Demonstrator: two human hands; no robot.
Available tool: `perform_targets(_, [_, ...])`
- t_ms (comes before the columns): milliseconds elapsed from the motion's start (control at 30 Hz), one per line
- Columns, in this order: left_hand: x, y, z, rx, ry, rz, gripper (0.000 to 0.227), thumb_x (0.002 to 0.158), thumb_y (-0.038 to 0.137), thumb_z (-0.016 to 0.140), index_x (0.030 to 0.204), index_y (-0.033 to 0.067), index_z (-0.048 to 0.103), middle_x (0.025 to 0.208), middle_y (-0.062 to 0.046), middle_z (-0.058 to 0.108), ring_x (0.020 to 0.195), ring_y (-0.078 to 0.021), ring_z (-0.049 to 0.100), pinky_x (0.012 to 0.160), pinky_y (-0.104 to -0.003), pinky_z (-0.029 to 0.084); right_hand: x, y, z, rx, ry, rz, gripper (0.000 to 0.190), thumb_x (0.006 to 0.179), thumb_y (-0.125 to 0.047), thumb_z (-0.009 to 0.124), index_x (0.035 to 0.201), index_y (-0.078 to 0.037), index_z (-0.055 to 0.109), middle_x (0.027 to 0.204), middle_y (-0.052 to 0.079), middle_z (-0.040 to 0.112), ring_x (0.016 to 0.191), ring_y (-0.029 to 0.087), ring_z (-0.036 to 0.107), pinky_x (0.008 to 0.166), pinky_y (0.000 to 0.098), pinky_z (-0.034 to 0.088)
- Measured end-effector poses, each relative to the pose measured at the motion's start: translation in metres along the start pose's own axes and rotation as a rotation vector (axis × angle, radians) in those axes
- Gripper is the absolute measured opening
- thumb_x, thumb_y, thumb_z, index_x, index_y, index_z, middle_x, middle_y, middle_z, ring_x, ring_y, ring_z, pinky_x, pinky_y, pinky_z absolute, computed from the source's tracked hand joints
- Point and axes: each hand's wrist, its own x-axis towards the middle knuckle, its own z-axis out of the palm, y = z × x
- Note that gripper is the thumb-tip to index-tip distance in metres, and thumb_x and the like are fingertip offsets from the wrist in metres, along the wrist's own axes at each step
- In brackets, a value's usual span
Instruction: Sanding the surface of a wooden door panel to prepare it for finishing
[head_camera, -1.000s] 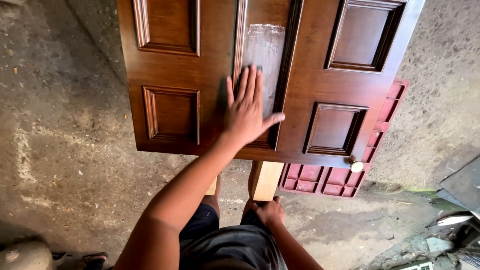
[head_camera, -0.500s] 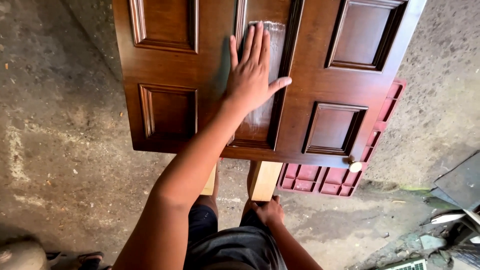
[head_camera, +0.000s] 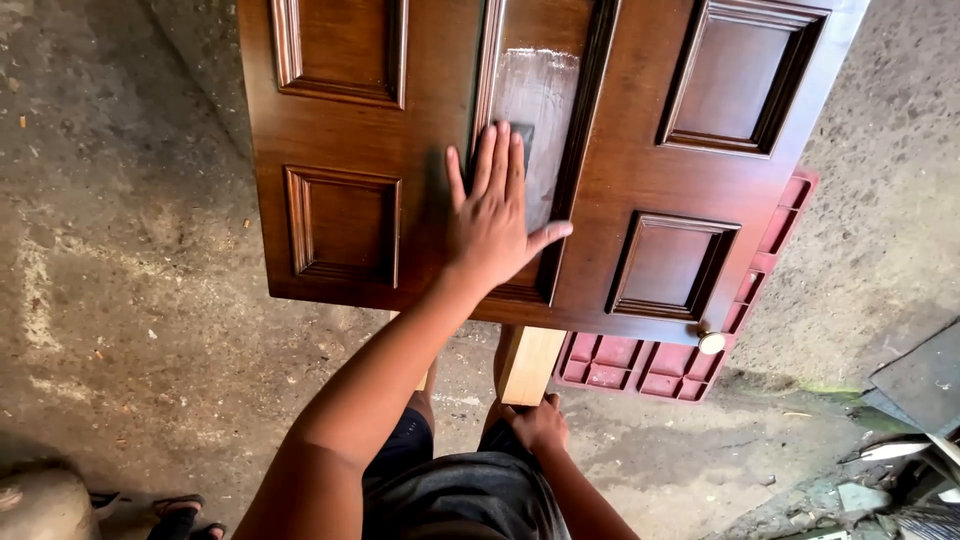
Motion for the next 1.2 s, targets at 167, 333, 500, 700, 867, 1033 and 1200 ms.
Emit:
perform_targets(167, [0.040, -0.002, -0.012, 0.000, -0.013, -0.024, 0.124, 0.083, 0.094, 0.010, 0.163, -0.0006, 0.016, 0.171, -0.016, 0.009, 0.158, -0.0287, 0.002, 0.122, -0.067, -0.004, 0.002, -0.001, 0.001, -0.018, -0.012, 0.009, 0.083, 0.086, -0.074, 0.053, 0.151, -0.023, 0.047, 0.146, 0.014, 0.043, 0.117, 0.039, 0.064, 0.103, 0.0497, 0.054])
perform_targets(333, [0.014, 0.003, -0.006, -0.029, -0.060, -0.038, 0.129, 0.077, 0.095, -0.002, 0.164, 0.0006, 0.009, 0.172, -0.014, 0.001, 0.158, -0.0273, -0.003, 0.123, -0.065, -0.008, -0.002, -0.002, -0.004, -0.012, -0.029, 0.015, 0.081, 0.086, -0.075, 0.053, 0.150, -0.025, 0.050, 0.147, 0.012, 0.042, 0.116, 0.036, 0.065, 0.102, 0.0479, 0.056])
perform_targets(500, [0.056, -0.002, -0.027, -0.014, -0.150, -0.045, 0.128, 0.077, 0.097, 0.004, 0.165, 0.0041, 0.003, 0.172, -0.012, -0.005, 0.159, -0.0265, -0.005, 0.123, -0.067, -0.009, -0.001, -0.002, -0.005, -0.050, -0.031, -0.018, 0.085, 0.087, -0.077, 0.044, 0.152, -0.022, 0.044, 0.141, 0.015, 0.045, 0.120, 0.035, 0.060, 0.103, 0.0497, 0.054])
perform_targets(700, [-0.011, 0.004, -0.004, -0.016, -0.232, 0.017, 0.127, 0.076, 0.097, 0.005, 0.165, 0.0059, -0.004, 0.170, -0.016, -0.013, 0.159, -0.0300, -0.008, 0.124, -0.066, -0.008, -0.002, -0.002, -0.005, 0.002, -0.009, -0.009, 0.084, 0.085, -0.074, 0.049, 0.153, -0.024, 0.045, 0.139, 0.014, 0.046, 0.116, 0.040, 0.062, 0.105, 0.0517, 0.051])
perform_targets(867, [0.028, 0.002, -0.012, -0.076, -0.125, 0.039, 0.129, 0.076, 0.095, 0.000, 0.165, 0.0020, 0.007, 0.171, -0.014, -0.003, 0.160, -0.0290, -0.001, 0.125, -0.062, -0.008, -0.002, -0.005, -0.006, -0.033, -0.008, -0.023, 0.085, 0.086, -0.075, 0.047, 0.155, -0.025, 0.041, 0.139, 0.014, 0.046, 0.117, 0.039, 0.061, 0.103, 0.0531, 0.053])
perform_targets(1033, [0.027, -0.003, -0.016, -0.036, -0.160, 0.021, 0.126, 0.079, 0.095, 0.005, 0.166, 0.0042, 0.001, 0.172, -0.012, -0.006, 0.163, -0.0286, 0.001, 0.127, -0.062, -0.006, 0.003, -0.003, -0.001, -0.040, 0.000, -0.004, 0.089, 0.085, -0.079, 0.049, 0.153, -0.022, 0.044, 0.138, 0.012, 0.046, 0.116, 0.038, 0.063, 0.099, 0.0520, 0.056])
perform_targets(1200, [-0.004, -0.007, 0.012, -0.046, -0.146, 0.077, 0.123, 0.081, 0.096, 0.010, 0.165, 0.0058, 0.002, 0.173, -0.013, -0.003, 0.161, -0.0271, 0.001, 0.125, -0.063, -0.007, 0.005, -0.001, 0.000, -0.091, -0.029, -0.002, 0.085, 0.087, -0.077, 0.044, 0.154, -0.025, 0.041, 0.140, 0.013, 0.045, 0.114, 0.036, 0.063, 0.097, 0.0512, 0.057])
